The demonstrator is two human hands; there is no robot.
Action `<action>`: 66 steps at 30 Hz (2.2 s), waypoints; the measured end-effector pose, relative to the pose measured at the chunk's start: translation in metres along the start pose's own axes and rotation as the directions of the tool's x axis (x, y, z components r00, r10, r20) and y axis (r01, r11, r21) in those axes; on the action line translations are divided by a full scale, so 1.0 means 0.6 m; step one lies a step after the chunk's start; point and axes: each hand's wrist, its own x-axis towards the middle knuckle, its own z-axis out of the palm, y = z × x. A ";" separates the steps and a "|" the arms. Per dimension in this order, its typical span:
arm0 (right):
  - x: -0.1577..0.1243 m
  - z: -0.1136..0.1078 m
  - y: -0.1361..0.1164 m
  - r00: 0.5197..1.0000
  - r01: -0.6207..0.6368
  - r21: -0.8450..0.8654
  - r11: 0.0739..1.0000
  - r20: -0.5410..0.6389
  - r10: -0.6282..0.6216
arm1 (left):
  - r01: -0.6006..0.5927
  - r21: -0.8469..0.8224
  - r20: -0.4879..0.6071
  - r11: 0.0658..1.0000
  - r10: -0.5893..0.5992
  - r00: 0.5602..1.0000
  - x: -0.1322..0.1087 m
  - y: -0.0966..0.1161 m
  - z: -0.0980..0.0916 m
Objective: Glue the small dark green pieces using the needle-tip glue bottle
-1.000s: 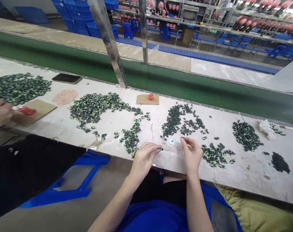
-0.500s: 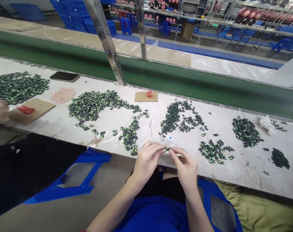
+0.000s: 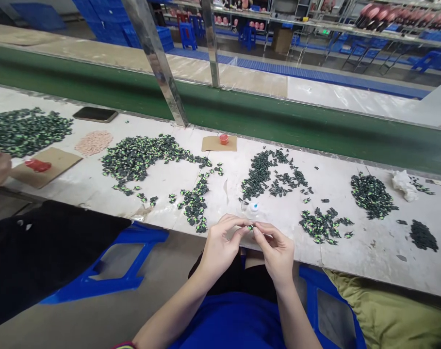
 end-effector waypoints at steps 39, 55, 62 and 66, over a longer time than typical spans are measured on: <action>0.028 -0.053 -0.016 0.938 0.203 -0.294 0.934 0.330 -0.100 | -0.026 0.101 0.189 0.995 0.006 0.982 -0.006 -0.010 0.008; 0.032 -0.109 -0.014 0.956 0.279 -0.515 0.811 0.230 -0.182 | -0.021 0.129 0.192 0.991 -0.004 0.981 0.013 -0.017 -0.018; 0.058 -0.196 0.017 0.921 0.198 -0.844 0.499 -0.014 -0.388 | 0.036 0.543 -0.220 0.839 0.100 0.970 0.071 -0.079 -0.130; 0.060 -0.134 0.029 0.918 0.298 -0.796 0.527 0.089 -0.386 | 0.012 0.689 -0.203 0.724 0.177 0.963 0.099 -0.113 -0.139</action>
